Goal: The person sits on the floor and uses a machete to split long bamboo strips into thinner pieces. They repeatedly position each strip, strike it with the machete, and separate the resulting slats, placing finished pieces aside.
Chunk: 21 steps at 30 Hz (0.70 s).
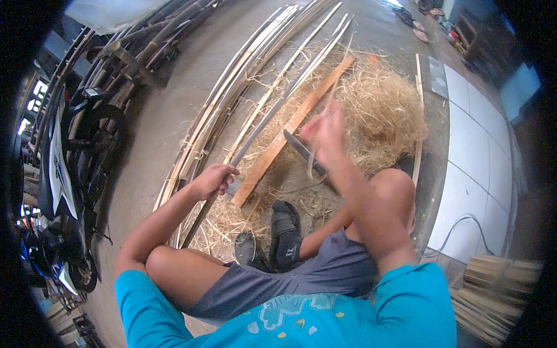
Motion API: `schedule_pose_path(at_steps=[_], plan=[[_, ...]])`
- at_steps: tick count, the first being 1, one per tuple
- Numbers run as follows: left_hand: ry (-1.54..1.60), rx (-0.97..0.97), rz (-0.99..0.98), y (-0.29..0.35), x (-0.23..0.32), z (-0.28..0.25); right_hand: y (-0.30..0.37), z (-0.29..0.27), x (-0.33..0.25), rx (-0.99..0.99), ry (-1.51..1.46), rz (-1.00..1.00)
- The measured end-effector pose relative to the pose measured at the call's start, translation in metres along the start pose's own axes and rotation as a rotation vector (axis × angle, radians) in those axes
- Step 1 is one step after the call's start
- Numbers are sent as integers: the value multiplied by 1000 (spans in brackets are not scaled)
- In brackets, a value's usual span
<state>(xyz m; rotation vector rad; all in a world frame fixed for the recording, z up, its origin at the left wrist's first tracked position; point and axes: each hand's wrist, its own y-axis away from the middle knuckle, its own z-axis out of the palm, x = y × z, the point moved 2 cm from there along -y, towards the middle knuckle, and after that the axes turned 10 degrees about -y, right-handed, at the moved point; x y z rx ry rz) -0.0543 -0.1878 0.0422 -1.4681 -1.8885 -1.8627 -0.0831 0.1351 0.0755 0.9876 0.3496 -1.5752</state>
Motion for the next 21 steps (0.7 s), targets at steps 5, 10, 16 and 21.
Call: schedule_pose_path(at_steps=[5, 10, 16, 21], plan=[[23, -13, 55, -2, 10, 11, 48, -18, 159, 64, 2, 723], [129, -48, 56, 7, 3, 10, 41, 14, 163, -572, 196, 825], [8, -23, 142, 9, -11, 6, 49, 14, 156, -879, 839, 344], [-272, 65, 232, 6, -16, 29, 72, 52, 111, -773, 778, 52]])
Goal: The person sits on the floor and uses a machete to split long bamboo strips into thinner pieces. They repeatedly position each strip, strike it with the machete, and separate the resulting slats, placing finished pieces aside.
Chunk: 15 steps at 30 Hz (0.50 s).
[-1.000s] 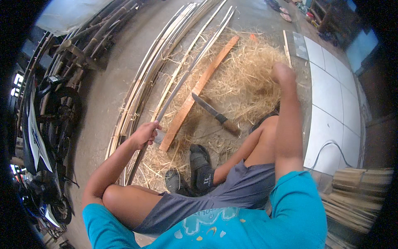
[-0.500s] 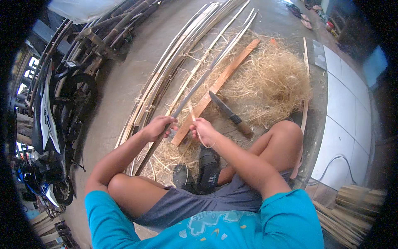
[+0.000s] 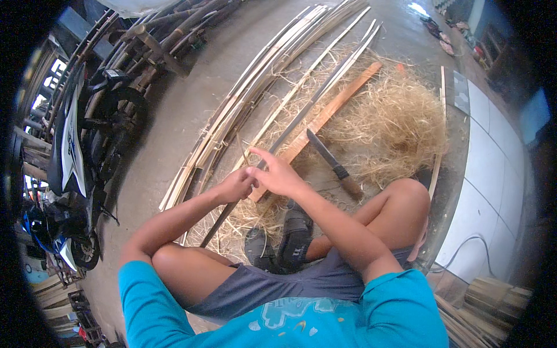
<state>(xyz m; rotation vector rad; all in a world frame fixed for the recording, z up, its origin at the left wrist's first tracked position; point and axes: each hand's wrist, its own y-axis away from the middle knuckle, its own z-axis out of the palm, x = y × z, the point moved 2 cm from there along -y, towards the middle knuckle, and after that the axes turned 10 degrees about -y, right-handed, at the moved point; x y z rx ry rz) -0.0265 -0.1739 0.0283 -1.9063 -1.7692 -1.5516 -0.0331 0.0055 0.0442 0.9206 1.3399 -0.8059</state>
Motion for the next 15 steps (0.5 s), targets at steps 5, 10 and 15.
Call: schedule_pose_path(at_steps=[5, 10, 15], plan=[[345, -47, -52, -6, -12, -10, -4, 12, 26, 111, -97, -230], [524, -41, -165, -6, -1, -21, 12, 12, 53, 69, -606, 242], [348, -36, -145, -8, -14, -22, 18, -24, -13, 322, 184, -157]])
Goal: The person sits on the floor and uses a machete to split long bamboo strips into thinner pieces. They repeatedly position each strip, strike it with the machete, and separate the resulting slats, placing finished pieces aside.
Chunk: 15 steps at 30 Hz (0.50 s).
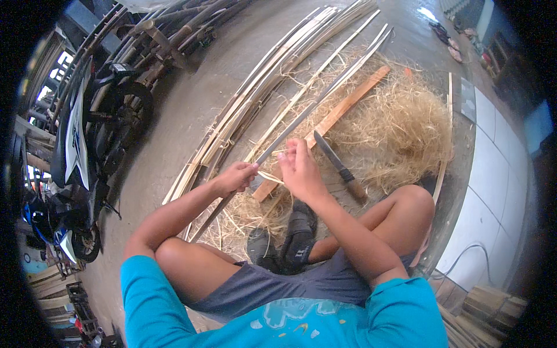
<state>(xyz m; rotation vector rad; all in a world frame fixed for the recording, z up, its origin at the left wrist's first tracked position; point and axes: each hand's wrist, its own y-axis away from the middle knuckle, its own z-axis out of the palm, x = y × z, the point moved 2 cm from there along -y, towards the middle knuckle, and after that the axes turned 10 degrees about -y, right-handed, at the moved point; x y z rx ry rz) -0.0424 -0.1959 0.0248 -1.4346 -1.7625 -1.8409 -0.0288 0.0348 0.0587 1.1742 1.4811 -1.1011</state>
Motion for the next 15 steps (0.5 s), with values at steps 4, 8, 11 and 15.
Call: schedule_pose_path(at_steps=[4, 8, 11, 15], plan=[[-24, -20, -29, 3, 0, 2, 27, 17, -14, -20, 418, -358], [19, -17, 10, 0, 0, -1, 31, 31, 13, -348, 430, 123], [-19, -12, 38, 1, -2, 4, 30, 28, 11, -301, 209, -29], [-5, -60, 46, 5, 3, 10, 7, 21, 5, -186, 244, -131]])
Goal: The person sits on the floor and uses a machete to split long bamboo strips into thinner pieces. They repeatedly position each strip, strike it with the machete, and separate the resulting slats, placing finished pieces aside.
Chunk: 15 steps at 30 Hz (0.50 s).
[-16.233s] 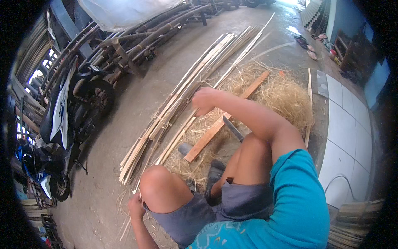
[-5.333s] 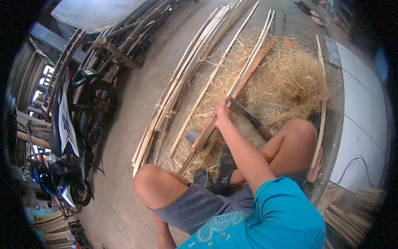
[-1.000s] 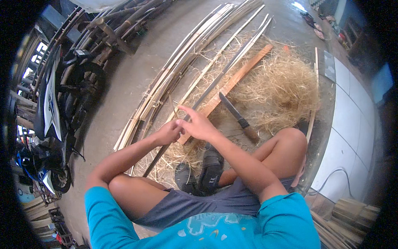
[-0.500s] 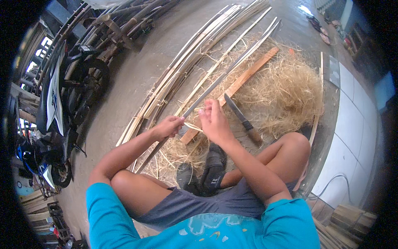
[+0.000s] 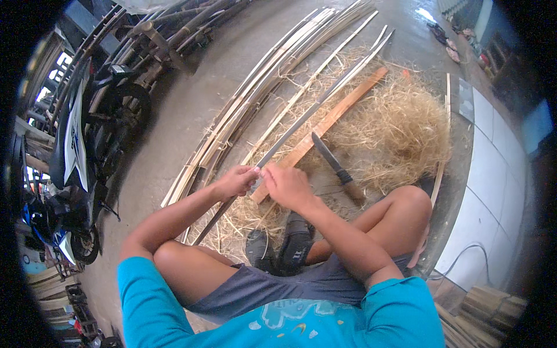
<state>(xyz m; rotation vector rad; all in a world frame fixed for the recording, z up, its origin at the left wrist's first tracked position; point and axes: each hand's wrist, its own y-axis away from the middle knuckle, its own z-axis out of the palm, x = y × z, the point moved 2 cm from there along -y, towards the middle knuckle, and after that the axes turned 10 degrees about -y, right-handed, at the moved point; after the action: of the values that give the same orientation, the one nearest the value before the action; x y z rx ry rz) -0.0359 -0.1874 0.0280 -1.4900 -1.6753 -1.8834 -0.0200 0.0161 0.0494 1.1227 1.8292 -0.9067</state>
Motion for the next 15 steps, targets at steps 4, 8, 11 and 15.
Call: schedule_pose_path(at_steps=[4, 8, 11, 15], plan=[[24, 8, 38, 0, 5, -8, -2, -7, 5, 22, 237, 148], [26, -30, 87, 4, 5, -7, 12, 17, 10, -561, -541, 293], [56, -16, 50, 4, 7, -2, 1, 12, 13, -380, -985, 372], [44, -34, 41, 2, 10, -1, -12, -7, 17, 200, -130, 112]])
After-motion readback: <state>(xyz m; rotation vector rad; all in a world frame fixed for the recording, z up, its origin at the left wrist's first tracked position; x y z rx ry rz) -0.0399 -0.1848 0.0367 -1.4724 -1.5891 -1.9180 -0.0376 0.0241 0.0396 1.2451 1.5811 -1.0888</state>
